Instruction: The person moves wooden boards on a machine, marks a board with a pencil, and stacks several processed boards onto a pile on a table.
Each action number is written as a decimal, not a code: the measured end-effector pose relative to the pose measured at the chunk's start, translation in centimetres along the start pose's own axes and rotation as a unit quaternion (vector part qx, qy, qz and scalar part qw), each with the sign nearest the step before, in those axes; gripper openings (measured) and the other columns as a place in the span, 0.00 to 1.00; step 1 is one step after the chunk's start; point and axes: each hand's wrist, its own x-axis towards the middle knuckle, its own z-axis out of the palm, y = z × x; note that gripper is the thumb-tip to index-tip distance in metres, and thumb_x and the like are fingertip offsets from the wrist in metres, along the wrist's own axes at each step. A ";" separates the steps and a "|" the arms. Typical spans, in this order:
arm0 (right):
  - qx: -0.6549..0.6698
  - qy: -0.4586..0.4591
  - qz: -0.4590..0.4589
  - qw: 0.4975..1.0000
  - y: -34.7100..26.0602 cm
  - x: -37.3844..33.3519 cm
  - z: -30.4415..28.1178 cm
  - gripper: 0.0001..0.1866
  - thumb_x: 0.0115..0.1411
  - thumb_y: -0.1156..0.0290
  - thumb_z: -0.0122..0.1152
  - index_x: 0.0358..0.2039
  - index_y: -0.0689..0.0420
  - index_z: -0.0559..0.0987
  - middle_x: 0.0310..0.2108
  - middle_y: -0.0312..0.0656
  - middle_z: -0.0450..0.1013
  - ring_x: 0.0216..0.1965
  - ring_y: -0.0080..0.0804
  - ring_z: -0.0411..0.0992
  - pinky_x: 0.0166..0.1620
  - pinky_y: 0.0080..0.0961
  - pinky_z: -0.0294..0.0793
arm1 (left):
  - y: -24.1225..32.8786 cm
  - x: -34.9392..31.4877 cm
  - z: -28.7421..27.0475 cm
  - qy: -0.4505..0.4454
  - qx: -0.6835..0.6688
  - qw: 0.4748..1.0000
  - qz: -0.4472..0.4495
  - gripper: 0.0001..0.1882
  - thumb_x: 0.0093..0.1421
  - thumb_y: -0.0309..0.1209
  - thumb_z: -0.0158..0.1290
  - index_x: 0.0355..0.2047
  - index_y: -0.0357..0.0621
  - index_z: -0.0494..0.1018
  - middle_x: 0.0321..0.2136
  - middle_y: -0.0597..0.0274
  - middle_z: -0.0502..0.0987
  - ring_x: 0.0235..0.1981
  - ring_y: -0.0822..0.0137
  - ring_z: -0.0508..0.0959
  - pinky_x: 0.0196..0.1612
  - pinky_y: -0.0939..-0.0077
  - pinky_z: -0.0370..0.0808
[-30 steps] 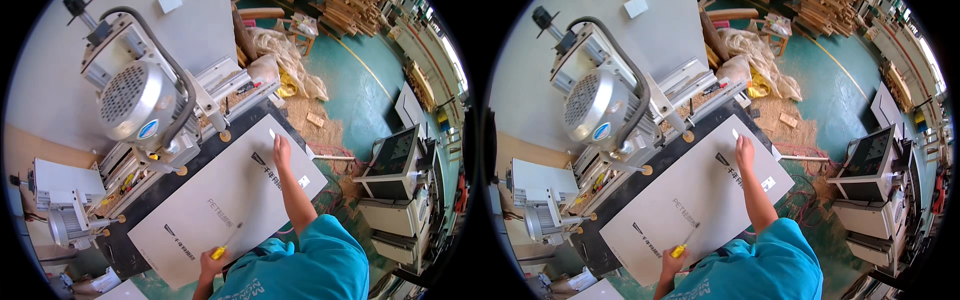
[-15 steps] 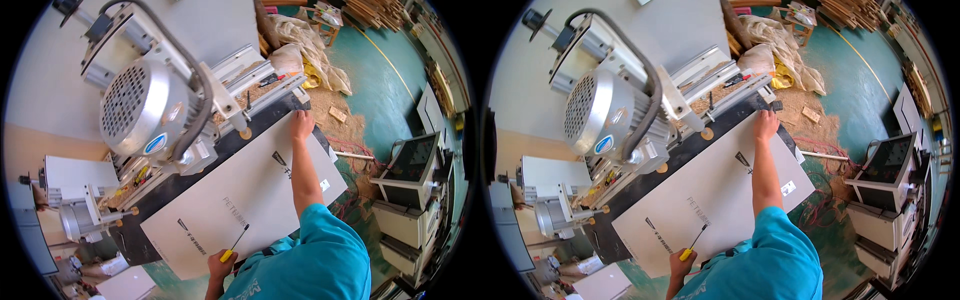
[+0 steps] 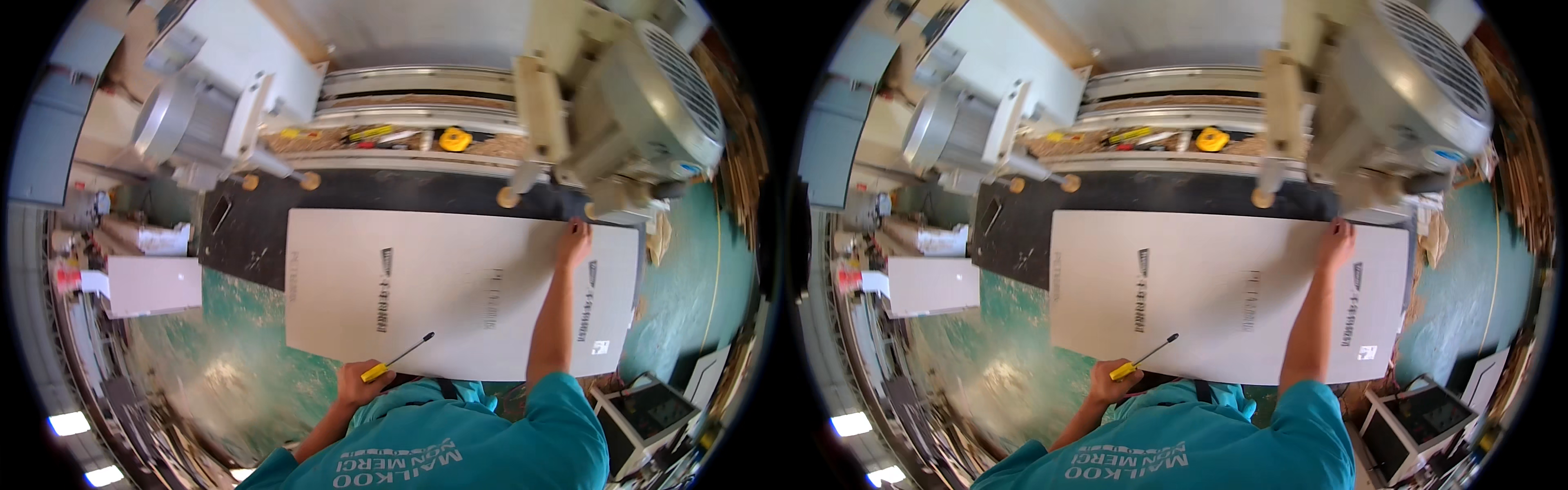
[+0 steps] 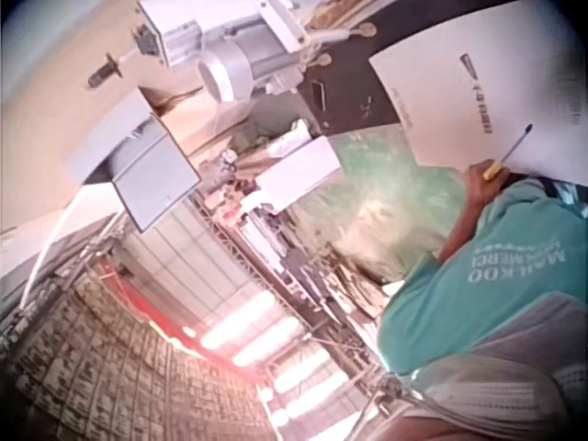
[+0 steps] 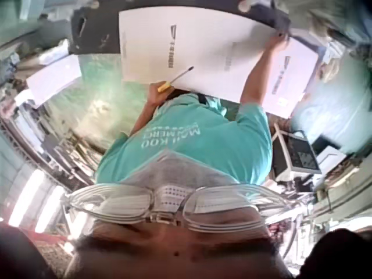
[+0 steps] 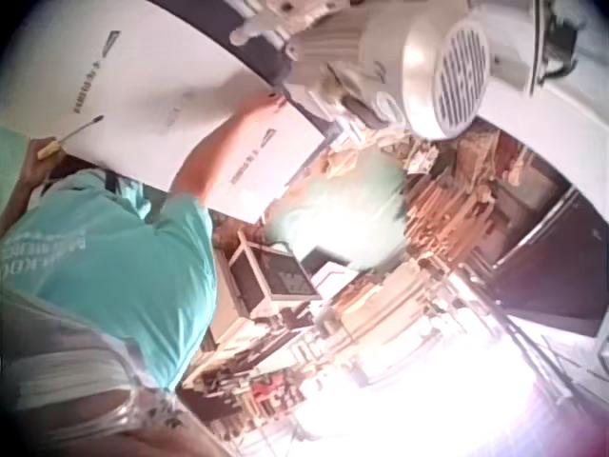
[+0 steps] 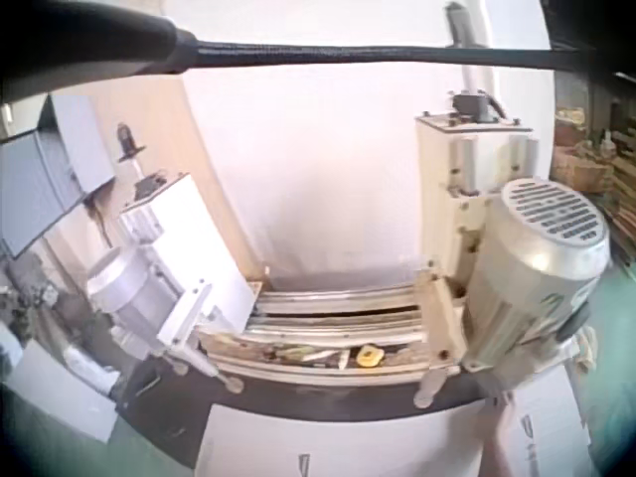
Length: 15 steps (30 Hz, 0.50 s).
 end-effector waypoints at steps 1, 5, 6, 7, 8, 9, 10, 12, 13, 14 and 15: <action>0.021 0.006 -0.031 0.999 -3.4 -2.5 1.5 0.10 0.62 0.63 0.56 0.33 0.54 0.81 0.33 0.44 0.77 0.41 0.44 0.75 0.41 0.42 0.75 | -1.7 -0.1 -1.2 0.013 -0.010 1.000 0.002 0.15 0.52 0.46 0.63 0.24 0.50 0.79 0.19 0.57 0.78 0.22 0.52 0.78 0.26 0.61 0.74; 0.054 -0.108 -0.039 0.992 -20.7 -13.4 5.0 0.06 0.60 0.68 0.58 0.28 0.53 0.79 0.31 0.41 0.76 0.38 0.43 0.74 0.40 0.41 0.75 | -10.7 -1.6 -6.3 0.070 -0.077 0.995 -0.004 0.14 0.51 0.44 0.65 0.25 0.48 0.79 0.19 0.55 0.77 0.21 0.51 0.78 0.25 0.62 0.73; 0.073 -0.111 -0.039 0.990 -25.3 -16.2 5.6 0.05 0.60 0.69 0.58 0.27 0.53 0.79 0.30 0.41 0.75 0.37 0.43 0.74 0.39 0.40 0.75 | -13.4 -2.0 -7.5 0.085 -0.109 0.990 -0.021 0.14 0.51 0.43 0.65 0.25 0.47 0.79 0.19 0.55 0.77 0.21 0.51 0.78 0.25 0.63 0.73; 0.091 -0.115 -0.041 0.988 -29.3 -18.9 6.5 0.05 0.59 0.71 0.58 0.26 0.53 0.78 0.29 0.41 0.74 0.37 0.43 0.74 0.38 0.40 0.76 | -16.2 -2.7 -8.7 0.100 -0.144 0.984 -0.039 0.13 0.51 0.42 0.65 0.25 0.46 0.79 0.18 0.54 0.76 0.20 0.52 0.77 0.24 0.63 0.73; 0.095 -0.112 -0.060 0.987 -32.9 -21.7 8.0 0.04 0.59 0.72 0.58 0.27 0.53 0.78 0.28 0.42 0.74 0.36 0.44 0.74 0.37 0.40 0.76 | -19.1 -3.2 -10.2 0.108 -0.176 0.977 -0.055 0.13 0.51 0.41 0.65 0.25 0.45 0.79 0.18 0.54 0.76 0.19 0.52 0.77 0.24 0.64 0.72; 0.103 -0.113 -0.082 0.985 -36.6 -24.4 9.6 0.04 0.59 0.72 0.59 0.27 0.53 0.78 0.28 0.42 0.73 0.36 0.44 0.74 0.37 0.40 0.76 | -21.4 -4.3 -11.7 0.148 -0.185 0.970 -0.058 0.13 0.51 0.39 0.65 0.25 0.43 0.78 0.17 0.54 0.75 0.18 0.56 0.77 0.24 0.66 0.72; 0.117 -0.132 -0.112 0.978 -40.6 -26.9 10.7 0.04 0.59 0.72 0.59 0.27 0.53 0.78 0.28 0.43 0.73 0.36 0.45 0.73 0.37 0.41 0.75 | -23.6 -5.6 -12.7 0.192 -0.194 0.960 -0.063 0.12 0.51 0.37 0.65 0.25 0.40 0.78 0.16 0.53 0.75 0.17 0.60 0.76 0.24 0.67 0.71; 0.131 -0.163 -0.154 0.966 -47.5 -32.5 13.4 0.04 0.59 0.71 0.58 0.28 0.54 0.78 0.28 0.43 0.73 0.36 0.47 0.73 0.37 0.43 0.75 | -27.8 -8.4 -13.7 0.224 -0.257 0.935 -0.102 0.13 0.52 0.36 0.63 0.25 0.39 0.78 0.15 0.55 0.75 0.18 0.66 0.76 0.24 0.69 0.71; 0.141 -0.125 -0.201 0.961 -49.5 -35.2 16.6 0.05 0.60 0.69 0.58 0.28 0.55 0.78 0.30 0.43 0.74 0.38 0.47 0.74 0.39 0.43 0.76 | -29.4 -9.0 -14.3 0.236 -0.285 0.922 -0.115 0.13 0.53 0.36 0.63 0.25 0.38 0.77 0.15 0.56 0.75 0.18 0.68 0.75 0.24 0.70 0.71; 0.109 -0.222 -0.244 0.938 -53.2 -37.4 17.8 0.06 0.60 0.68 0.58 0.29 0.55 0.78 0.32 0.42 0.75 0.39 0.47 0.74 0.42 0.43 0.77 | -31.1 -9.5 -14.6 0.232 -0.275 0.922 -0.143 0.13 0.53 0.36 0.62 0.25 0.37 0.78 0.15 0.57 0.75 0.18 0.70 0.75 0.24 0.71 0.71; 0.074 -0.316 -0.282 0.903 -56.4 -39.4 18.0 0.06 0.60 0.67 0.58 0.30 0.55 0.79 0.34 0.42 0.76 0.41 0.47 0.75 0.44 0.42 0.77 | -32.5 -10.2 -14.5 0.226 -0.265 0.921 -0.171 0.12 0.54 0.35 0.62 0.26 0.36 0.78 0.16 0.57 0.76 0.19 0.72 0.75 0.25 0.71 0.71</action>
